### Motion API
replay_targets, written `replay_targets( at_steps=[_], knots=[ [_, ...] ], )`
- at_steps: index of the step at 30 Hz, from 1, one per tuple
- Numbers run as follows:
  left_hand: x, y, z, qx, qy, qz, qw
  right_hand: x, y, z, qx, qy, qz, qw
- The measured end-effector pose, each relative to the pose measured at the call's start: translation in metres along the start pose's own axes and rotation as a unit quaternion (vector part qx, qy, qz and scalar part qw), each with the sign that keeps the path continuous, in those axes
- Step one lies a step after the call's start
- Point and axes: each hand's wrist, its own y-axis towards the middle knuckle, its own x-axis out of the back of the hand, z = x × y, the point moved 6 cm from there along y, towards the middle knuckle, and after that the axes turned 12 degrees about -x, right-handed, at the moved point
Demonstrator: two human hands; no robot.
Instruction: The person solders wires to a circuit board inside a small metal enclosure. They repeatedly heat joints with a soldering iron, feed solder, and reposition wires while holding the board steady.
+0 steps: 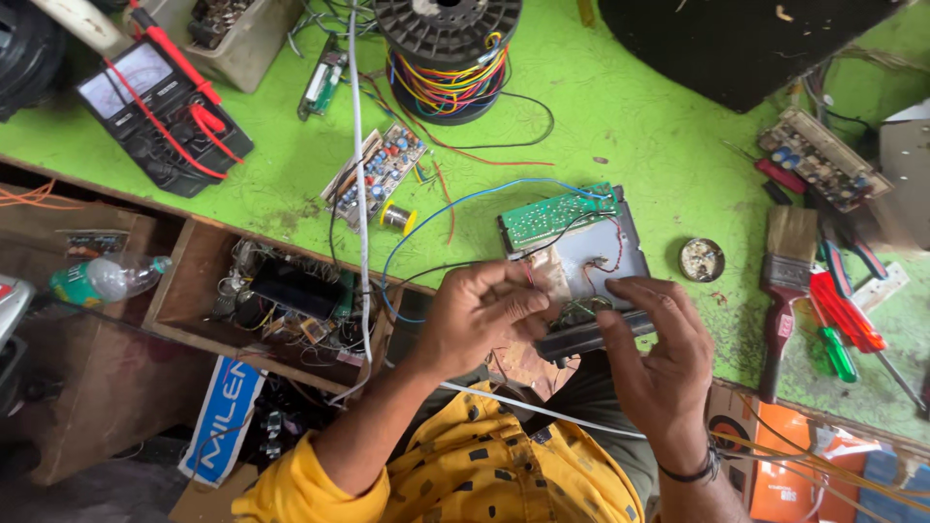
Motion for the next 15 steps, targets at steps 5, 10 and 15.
replay_targets(
  at_steps=[5,10,15],
  knots=[
    [-0.026,0.001,-0.037,-0.05,0.251,0.08,0.963,0.003,-0.006,-0.001,-0.044,0.128,0.095,0.986],
    [-0.05,0.0,-0.064,-0.137,0.346,0.144,0.917,0.001,-0.011,-0.011,-0.079,0.196,0.14,0.967],
    [-0.055,-0.007,-0.066,-0.106,0.361,0.141,0.916,-0.003,-0.016,-0.013,-0.069,0.237,0.165,0.955]
  ],
)
